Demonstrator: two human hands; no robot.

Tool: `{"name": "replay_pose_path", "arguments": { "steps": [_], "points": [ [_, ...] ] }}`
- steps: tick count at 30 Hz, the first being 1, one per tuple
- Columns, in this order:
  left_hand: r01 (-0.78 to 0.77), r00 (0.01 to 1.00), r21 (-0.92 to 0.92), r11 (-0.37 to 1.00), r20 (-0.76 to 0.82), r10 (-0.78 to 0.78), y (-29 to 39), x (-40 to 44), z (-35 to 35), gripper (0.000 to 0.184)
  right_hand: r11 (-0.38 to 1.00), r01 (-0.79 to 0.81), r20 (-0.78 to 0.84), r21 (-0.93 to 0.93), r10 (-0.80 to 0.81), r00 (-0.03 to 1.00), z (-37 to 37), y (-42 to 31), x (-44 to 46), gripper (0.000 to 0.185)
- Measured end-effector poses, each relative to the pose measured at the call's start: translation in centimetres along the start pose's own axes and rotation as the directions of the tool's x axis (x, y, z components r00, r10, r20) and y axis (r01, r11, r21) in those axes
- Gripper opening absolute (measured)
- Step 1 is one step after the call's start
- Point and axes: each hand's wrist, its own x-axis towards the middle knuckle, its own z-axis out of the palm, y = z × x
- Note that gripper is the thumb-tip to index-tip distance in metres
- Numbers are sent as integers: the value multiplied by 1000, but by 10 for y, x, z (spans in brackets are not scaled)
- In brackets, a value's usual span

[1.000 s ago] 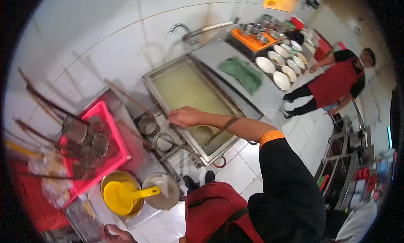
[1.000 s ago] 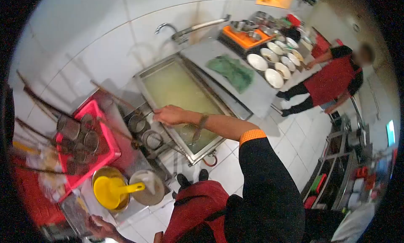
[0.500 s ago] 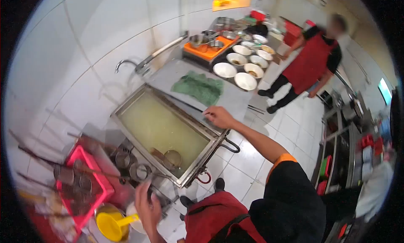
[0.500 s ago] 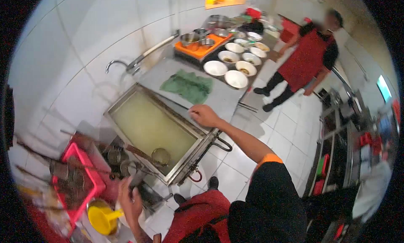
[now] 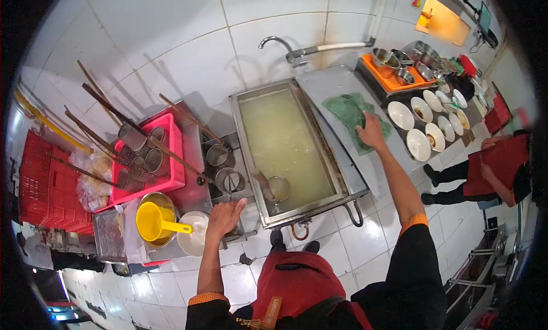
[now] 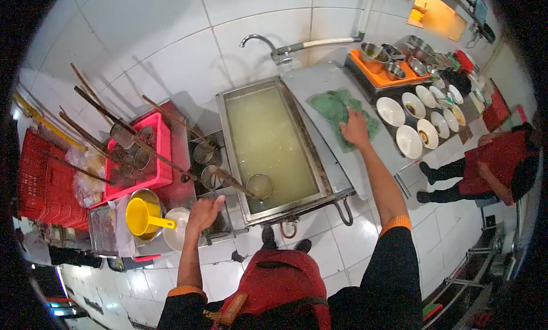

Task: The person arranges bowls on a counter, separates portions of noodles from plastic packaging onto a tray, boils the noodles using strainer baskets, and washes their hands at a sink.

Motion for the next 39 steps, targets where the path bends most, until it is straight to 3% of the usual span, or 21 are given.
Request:
{"name": "replay_pose_path", "arguments": {
  "steps": [1, 3, 5, 7, 10, 12, 13, 16, 18, 20, 23, 25, 29, 31, 39],
  "points": [
    [12, 1000, 0, 1000, 2, -12, -3, -4, -6, 58, 1000, 6, 9, 6, -6, 1000, 5, 1, 7, 58],
    [-39, 998, 11, 999, -41, 40, -8, -9, -17, 46, 974, -104, 30, -202, 112, 993, 9, 0, 18, 62],
    [-17, 998, 26, 1000, -57, 19, -13, -9, -20, 42, 968, -129, 63, -217, 146, 987, 4, -1, 27, 63],
    [7, 997, 39, 999, -78, -4, -20, -6, -20, 37, 892, -350, 151, -285, 403, 903, -3, -9, 36, 65],
    [63, 996, 98, 993, -63, -57, -27, 0, -20, 35, 922, -286, 142, -262, 330, 933, 11, 28, 53, 51],
    [-58, 997, 9, 998, -54, 59, -19, 1, -27, 37, 961, -173, 120, -218, 202, 972, 18, 34, 57, 42],
    [-187, 976, -113, 976, -132, 172, -9, 0, -26, 40, 958, -178, 129, -224, 210, 969, 18, 34, 54, 42],
    [-514, 851, -348, 784, -321, 416, 38, 6, -24, 58, 969, -230, 175, -86, 242, 954, 6, 18, 65, 45],
    [-563, 819, -329, 758, -347, 457, 55, 16, -15, 57, 967, -246, 324, -65, 253, 912, -10, -9, 60, 50],
    [-655, 729, -188, 732, -412, 547, 62, 23, -7, 47, 977, -200, 308, -71, 212, 928, -20, -39, 53, 53],
    [-645, 721, -120, 754, -420, 550, 58, 30, 11, 36, 994, -107, 178, -31, 110, 978, -6, -56, 41, 55],
    [-666, 678, -62, 743, -467, 568, 61, 27, 10, 30, 985, -164, 305, -46, 170, 937, -3, -100, 30, 48],
    [-700, 652, 0, 714, -408, 640, 57, 22, 0, 30, 976, -215, 281, 29, 198, 939, 39, -137, 17, 47],
    [-684, 703, -53, 727, -314, 639, 55, 18, -3, 32, 979, -198, 164, 48, 188, 968, 73, -141, 13, 44],
    [-633, 745, -183, 752, -409, 527, 47, 10, -12, 35, 934, -269, 187, 237, 228, 956, 110, -205, 16, 40]
  ]
}}
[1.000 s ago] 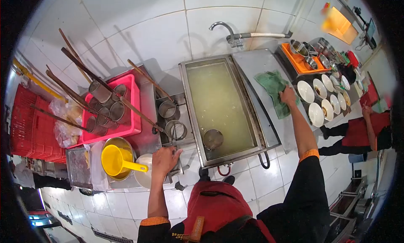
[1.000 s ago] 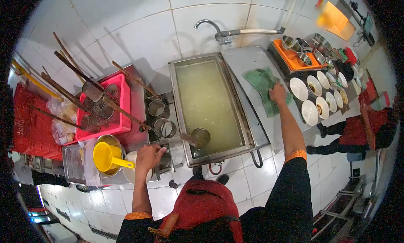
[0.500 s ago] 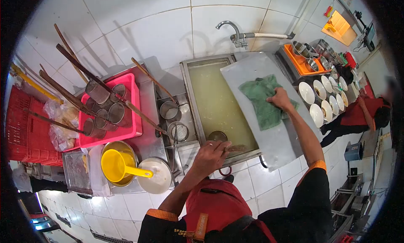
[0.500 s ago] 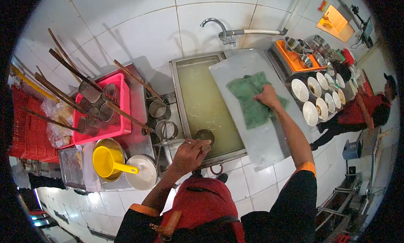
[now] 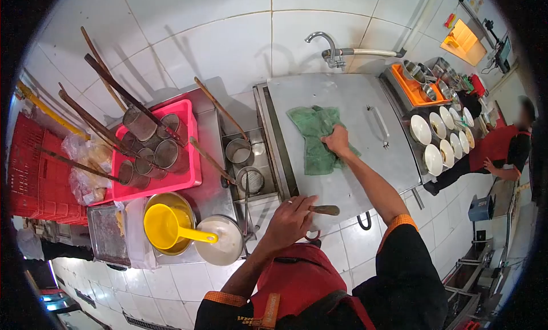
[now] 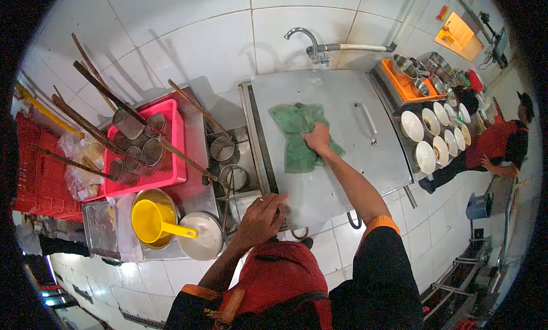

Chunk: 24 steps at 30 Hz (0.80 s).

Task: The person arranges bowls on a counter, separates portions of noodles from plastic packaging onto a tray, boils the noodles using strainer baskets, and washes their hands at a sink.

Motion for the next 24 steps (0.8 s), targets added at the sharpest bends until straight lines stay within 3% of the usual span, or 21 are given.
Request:
{"name": "replay_pose_path", "arguments": {
  "steps": [2, 4, 8, 13, 17, 19, 21, 23, 24],
  "points": [
    [41, 999, -35, 999, 16, -41, 1, -1, -4, 35, 999, 30, 27, -31, -29, 999, 11, -1, 3, 39],
    [48, 996, -103, 994, -68, -55, -1, -5, -4, 36, 998, 5, 19, -57, -4, 1000, 22, 0, 3, 39],
    [28, 989, -97, 995, -144, -42, -4, -26, -7, 42, 999, -45, 39, -18, 45, 998, 22, -6, 0, 40],
    [160, 958, -94, 983, -225, -177, 2, -63, -18, 39, 999, -17, 43, -37, 18, 999, 28, -11, 2, 44],
    [192, 925, -48, 980, -326, -197, 13, -102, -28, 33, 999, 48, 38, -24, -47, 998, 13, -16, -4, 46],
    [213, 894, -15, 977, -400, -201, 28, -120, -37, 30, 990, 127, 21, 58, -128, 992, 18, 8, 4, 58],
    [235, 826, 17, 972, -531, -190, 40, -146, -36, 23, 980, 110, -50, 167, -103, 993, 0, 7, -15, 54],
    [359, 740, -41, 932, -596, -311, 60, -174, -34, 22, 904, 126, -156, 408, -67, 986, -23, 5, -46, 47],
    [416, 682, -84, 906, -630, -372, 67, -190, -31, 24, 768, 170, -214, 617, -43, 976, -39, 2, -69, 41]
  ]
}}
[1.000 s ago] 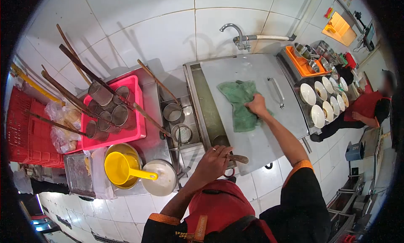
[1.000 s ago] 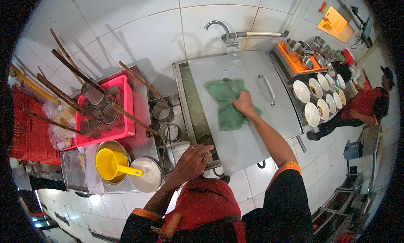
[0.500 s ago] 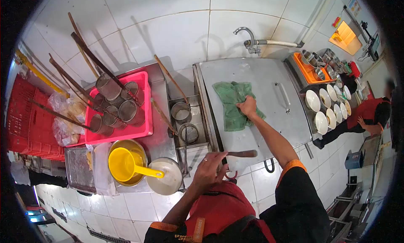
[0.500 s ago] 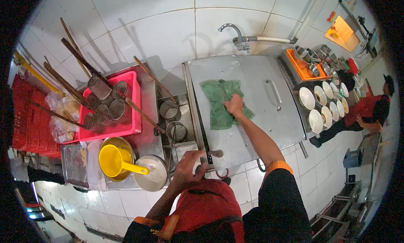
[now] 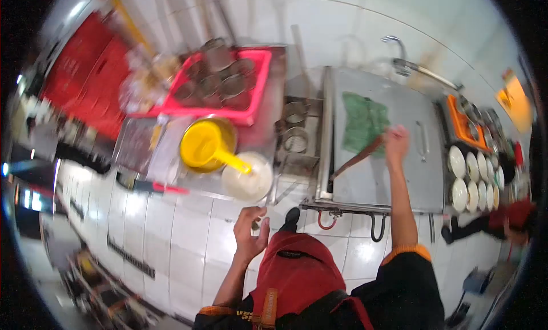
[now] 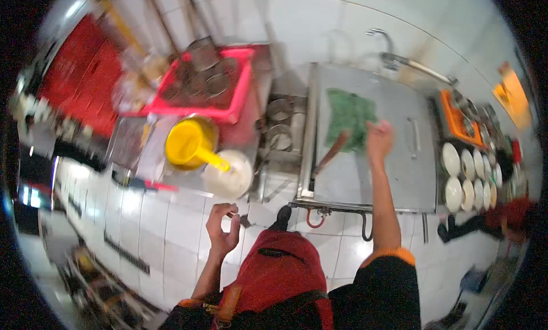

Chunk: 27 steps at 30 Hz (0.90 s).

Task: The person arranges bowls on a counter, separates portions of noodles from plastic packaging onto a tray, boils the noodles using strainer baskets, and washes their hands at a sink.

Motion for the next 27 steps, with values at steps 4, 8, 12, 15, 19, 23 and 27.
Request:
{"name": "replay_pose_path", "arguments": {
  "steps": [4, 8, 12, 15, 19, 23, 27],
  "points": [
    [258, 935, -86, 962, -228, -271, -5, -56, -37, 17, 980, 177, -166, 89, -161, 973, -39, -58, -89, 26],
    [481, 767, -272, 834, -330, -550, -21, -108, -79, 16, 948, 129, 245, 292, -204, 948, -28, -116, -219, 24],
    [485, 654, -310, 817, -492, -575, -32, -153, -136, 17, 852, -446, 891, 274, -50, 451, 31, -172, -317, 29],
    [516, 541, -307, 800, -608, -582, -47, -192, -190, 18, 916, -336, 963, 220, -148, 226, 88, -180, -370, 26],
    [512, 346, -404, 758, -712, -612, -75, -261, -269, 18, 959, -283, 992, -1, -35, -123, 170, -206, -457, 19],
    [461, 127, -489, 740, -789, -601, -93, -320, -348, 17, 984, -173, 966, -32, -14, -256, 249, -227, -552, 16],
    [443, -17, -551, 707, -794, -607, -127, -355, -421, 18, 975, -201, 941, -89, 16, -338, 321, -228, -648, 15]
  ]
}}
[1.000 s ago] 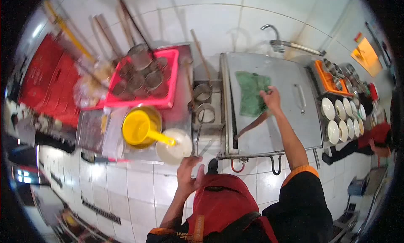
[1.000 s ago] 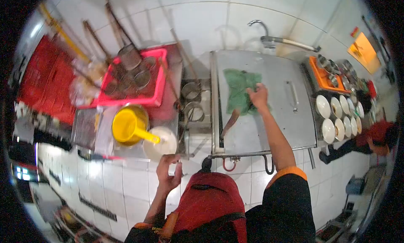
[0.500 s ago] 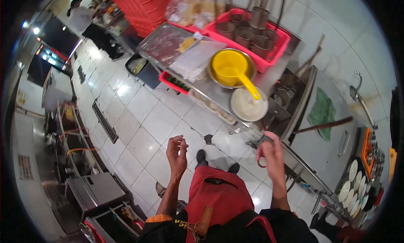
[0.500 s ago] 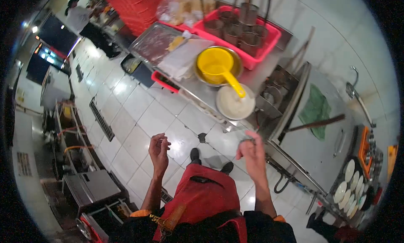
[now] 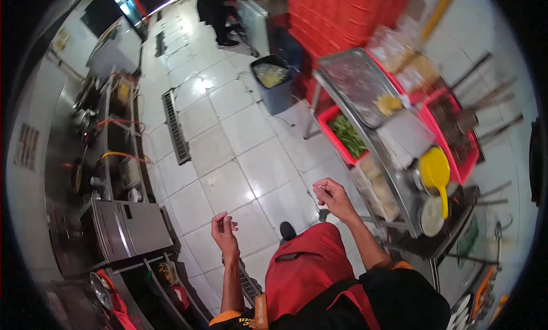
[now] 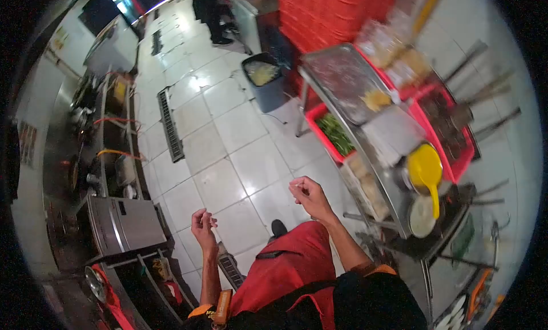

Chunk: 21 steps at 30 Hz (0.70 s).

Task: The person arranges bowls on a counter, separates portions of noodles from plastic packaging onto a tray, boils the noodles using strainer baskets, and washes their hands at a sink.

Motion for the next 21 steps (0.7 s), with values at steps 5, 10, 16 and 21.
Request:
{"name": "replay_pose_path", "arguments": {
  "steps": [5, 10, 16, 21],
  "points": [
    [11, 999, -73, 997, -43, -14, 8, 118, 7, 20, 991, -109, -72, -80, 103, 992, 18, 55, 102, 13],
    [-2, 1000, -16, 1000, -32, 1, 25, 274, 22, 19, 930, -249, -195, -271, 200, 960, -6, 82, 244, 12],
    [154, 887, -66, 986, -431, -168, -37, 382, -38, 13, 933, -200, -155, -298, 159, 975, 49, 25, 468, 15],
    [307, 656, -210, 928, -661, -366, -91, 432, -68, 11, 949, 66, 146, -308, -21, 989, 189, -49, 628, 7]
  ]
}}
